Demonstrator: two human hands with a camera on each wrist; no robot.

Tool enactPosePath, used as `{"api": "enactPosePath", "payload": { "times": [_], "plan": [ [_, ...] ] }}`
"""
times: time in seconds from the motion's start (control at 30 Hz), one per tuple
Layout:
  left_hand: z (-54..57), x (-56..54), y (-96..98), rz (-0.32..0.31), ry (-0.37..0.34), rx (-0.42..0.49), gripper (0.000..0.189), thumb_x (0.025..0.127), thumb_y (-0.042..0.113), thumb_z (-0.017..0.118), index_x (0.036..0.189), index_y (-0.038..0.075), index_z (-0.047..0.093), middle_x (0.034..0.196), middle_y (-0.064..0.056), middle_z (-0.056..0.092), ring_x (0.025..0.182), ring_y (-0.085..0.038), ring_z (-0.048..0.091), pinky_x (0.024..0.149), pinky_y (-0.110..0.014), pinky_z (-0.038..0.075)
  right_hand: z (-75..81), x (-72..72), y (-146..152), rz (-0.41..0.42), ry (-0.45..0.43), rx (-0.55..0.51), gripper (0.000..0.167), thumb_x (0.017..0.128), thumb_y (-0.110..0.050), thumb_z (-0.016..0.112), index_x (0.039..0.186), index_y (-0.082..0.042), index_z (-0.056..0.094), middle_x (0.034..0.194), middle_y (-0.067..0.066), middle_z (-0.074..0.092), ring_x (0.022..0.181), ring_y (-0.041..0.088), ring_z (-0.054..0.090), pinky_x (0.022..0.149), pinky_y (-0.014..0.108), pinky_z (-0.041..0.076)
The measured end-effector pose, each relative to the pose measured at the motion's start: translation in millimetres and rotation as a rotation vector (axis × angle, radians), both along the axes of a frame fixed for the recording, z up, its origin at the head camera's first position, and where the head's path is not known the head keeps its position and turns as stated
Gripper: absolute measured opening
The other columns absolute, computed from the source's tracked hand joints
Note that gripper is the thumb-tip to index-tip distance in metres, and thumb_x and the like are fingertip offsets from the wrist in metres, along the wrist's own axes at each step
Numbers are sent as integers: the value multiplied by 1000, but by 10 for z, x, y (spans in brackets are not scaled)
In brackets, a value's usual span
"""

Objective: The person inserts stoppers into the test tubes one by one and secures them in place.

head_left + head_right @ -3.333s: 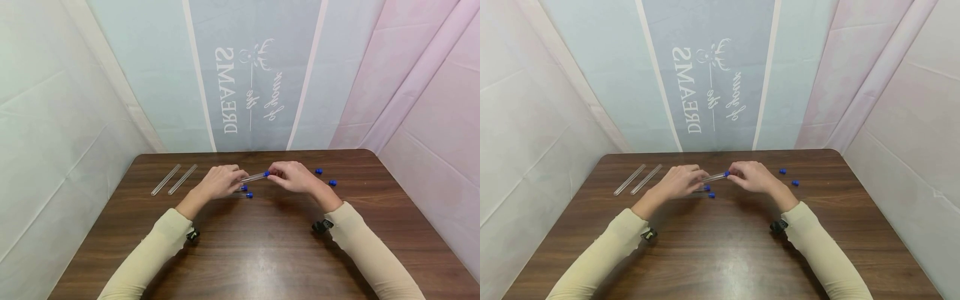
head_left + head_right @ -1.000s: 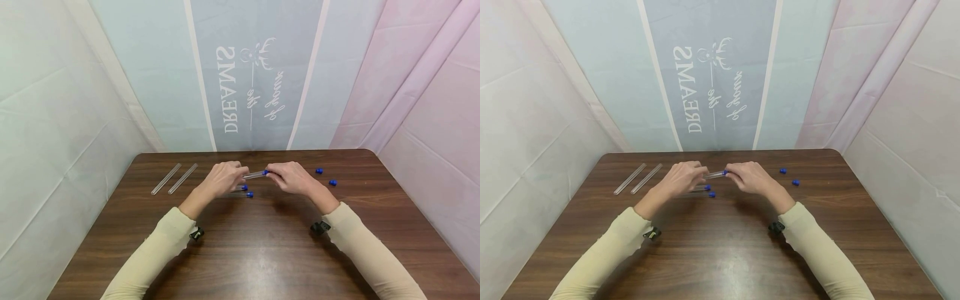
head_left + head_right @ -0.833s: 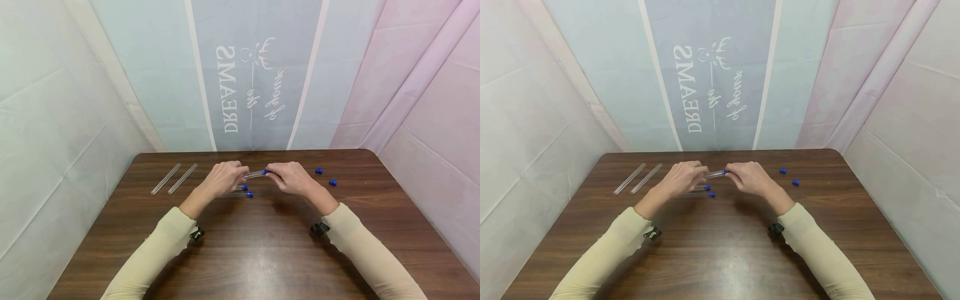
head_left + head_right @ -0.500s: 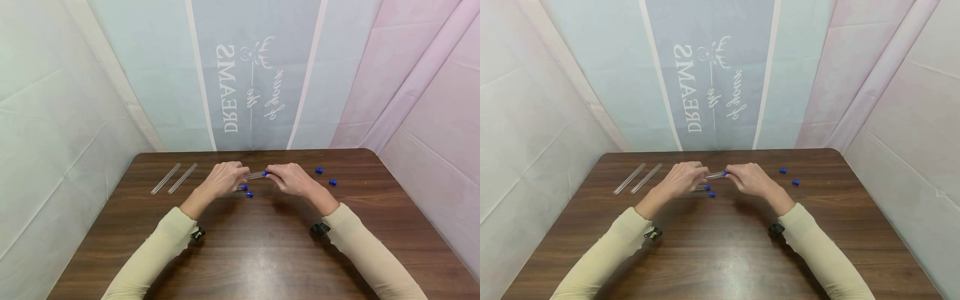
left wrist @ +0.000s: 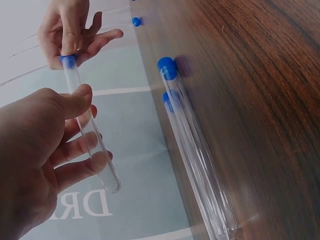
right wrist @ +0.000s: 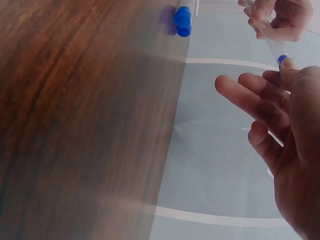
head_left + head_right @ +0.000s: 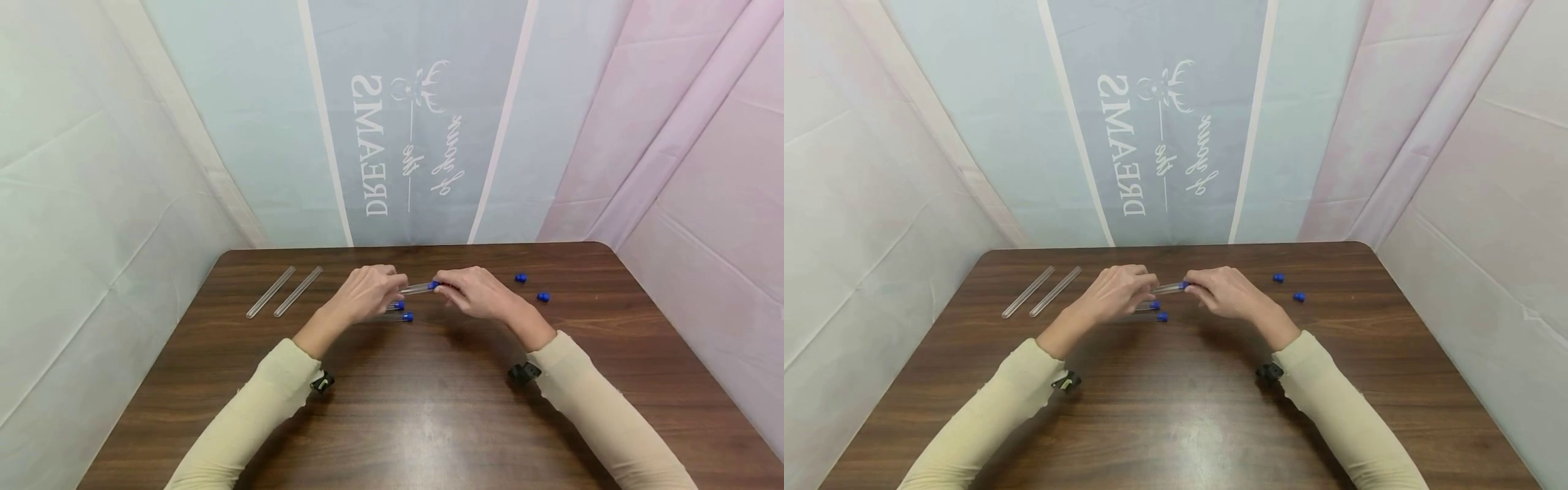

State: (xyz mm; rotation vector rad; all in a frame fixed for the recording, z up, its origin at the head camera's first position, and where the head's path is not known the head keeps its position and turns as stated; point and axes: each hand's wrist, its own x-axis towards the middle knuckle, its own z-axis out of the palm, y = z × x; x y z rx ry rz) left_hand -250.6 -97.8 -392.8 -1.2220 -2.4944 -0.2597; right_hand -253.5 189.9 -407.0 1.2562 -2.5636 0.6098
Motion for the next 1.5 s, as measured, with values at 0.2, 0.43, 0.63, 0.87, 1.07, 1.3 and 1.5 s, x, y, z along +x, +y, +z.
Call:
{"api": "enactPosePath", "payload": {
  "times": [0.2, 0.43, 0.63, 0.87, 1.07, 1.3, 1.5],
  "plan": [
    [-9, -10, -5, 31, -55, 7, 10, 104, 27, 83, 105, 19, 77, 88, 0, 73, 70, -16, 66, 54, -28, 49, 1, -26, 34, -32, 44, 13, 10, 110, -15, 71, 100, -16, 72, 74, -11, 64, 57, -6, 42, 55, 22, 39],
    [-13, -26, -41, 40, -59, -7, 9, 104, 28, 82, 110, 21, 80, 94, 1, 78, 77, -17, 72, 60, -33, 56, 67, -26, 95, -63, 57, 50, 18, 107, -25, 76, 121, -14, 76, 90, -5, 81, 65, 0, 62, 61, 24, 52],
    [1, -31, -62, 40, -56, -4, 11, 106, 30, 80, 112, 21, 80, 94, 1, 78, 80, -18, 74, 62, -36, 59, 73, -42, 94, -38, 150, 80, 24, 104, -28, 81, 123, -15, 74, 88, -5, 77, 63, 5, 65, 55, 22, 48],
    [24, -24, -49, 38, -69, -6, 11, 105, 27, 82, 112, 19, 80, 95, 1, 78, 77, -16, 74, 61, -33, 58, -7, -77, 55, 3, 333, 63, 18, 98, -18, 87, 110, -15, 73, 80, -4, 67, 50, 3, 44, 48, 20, 33],
    [54, 2, -43, 60, -50, -34, 10, 103, 27, 83, 110, 19, 80, 92, 2, 73, 77, -17, 72, 59, -32, 54, -40, -88, -9, 23, 391, 34, 17, 96, -13, 86, 106, -13, 73, 79, -3, 64, 50, 2, 36, 47, 22, 30],
    [77, 26, -28, 62, 7, -37, 11, 101, 23, 86, 105, 17, 77, 87, 1, 68, 74, -19, 70, 54, -32, 49, -25, -46, -76, 0, 250, 5, 10, 104, -11, 78, 102, -14, 69, 73, -6, 61, 53, 0, 36, 50, 21, 30],
    [78, 38, -12, 62, 52, -64, 14, 100, 22, 87, 102, 16, 74, 82, -1, 64, 68, -20, 67, 50, -28, 40, -14, -11, -92, -49, 22, 3, 11, 112, -16, 69, 101, -14, 68, 66, -11, 57, 56, -4, 41, 55, 23, 36]
  ]
}}
